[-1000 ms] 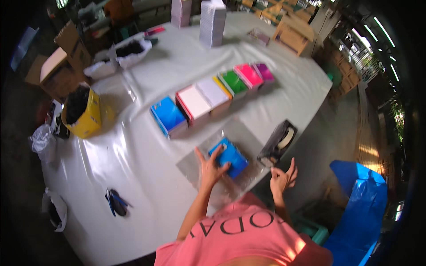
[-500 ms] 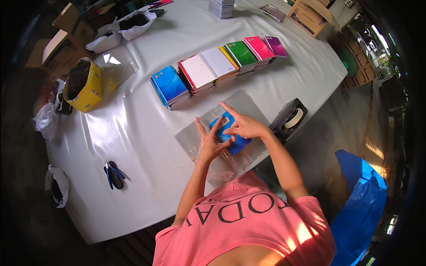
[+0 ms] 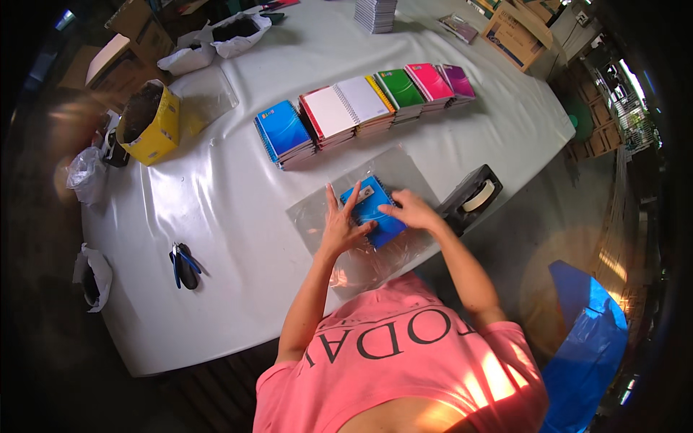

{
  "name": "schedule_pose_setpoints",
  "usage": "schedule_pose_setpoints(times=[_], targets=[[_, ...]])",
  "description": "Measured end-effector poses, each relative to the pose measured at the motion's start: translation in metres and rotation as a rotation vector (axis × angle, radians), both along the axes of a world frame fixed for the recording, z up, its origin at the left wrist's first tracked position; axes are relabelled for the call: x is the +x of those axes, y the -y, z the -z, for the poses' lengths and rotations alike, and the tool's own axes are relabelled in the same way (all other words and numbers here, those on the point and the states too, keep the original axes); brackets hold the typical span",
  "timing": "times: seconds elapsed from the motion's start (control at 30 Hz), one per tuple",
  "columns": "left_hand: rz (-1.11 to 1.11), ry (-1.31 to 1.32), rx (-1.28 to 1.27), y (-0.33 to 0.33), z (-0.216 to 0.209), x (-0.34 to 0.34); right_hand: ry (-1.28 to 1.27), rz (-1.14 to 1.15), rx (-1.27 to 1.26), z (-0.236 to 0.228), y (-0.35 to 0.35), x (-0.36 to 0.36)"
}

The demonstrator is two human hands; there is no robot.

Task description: The person sorts colorful notebooks into stacks by color and then places a stack of notebooks into a clear plastic bag, sealing it with tape.

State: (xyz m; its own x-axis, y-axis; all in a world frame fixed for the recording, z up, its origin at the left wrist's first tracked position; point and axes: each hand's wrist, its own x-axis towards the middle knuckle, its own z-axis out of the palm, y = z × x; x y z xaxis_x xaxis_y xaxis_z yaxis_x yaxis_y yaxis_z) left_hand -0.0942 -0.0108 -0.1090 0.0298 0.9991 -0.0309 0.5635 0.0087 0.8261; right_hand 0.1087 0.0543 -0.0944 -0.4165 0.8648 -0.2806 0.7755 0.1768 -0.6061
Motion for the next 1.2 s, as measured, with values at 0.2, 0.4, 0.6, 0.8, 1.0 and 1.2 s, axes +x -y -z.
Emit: schedule_pose_setpoints(times=[0.2,0.4,0.6,0.8,1.0,1.2], targets=[[-0.262,0.240,0.210,0.030,-0.013,0.028,-0.733,0.160,-0.321,0.002,0.015,-0.002],[-0.248,0.411,0.320,0.046,-0.032,0.018,-1.042,-0.052,-0.255,-0.036,0.043,-0.001],[-0.241,0.216,0.340,0.057,-0.028,0.016,-0.723,-0.170,-0.154,-0.081,0.045,0.022],[-0.172,0.305,0.436,0.052,0.002,0.032,-0.247,0.082,0.182,-0.144,0.038,-0.018],[-0.191,0.286,0.397,0.055,-0.006,0.029,-1.071,0.194,-0.110,-0.177,0.034,0.004],[-0.219,0.517,0.367,0.054,-0.013,0.041,-0.395,-0.375,0.107,-0.049,0.031,0.018]])
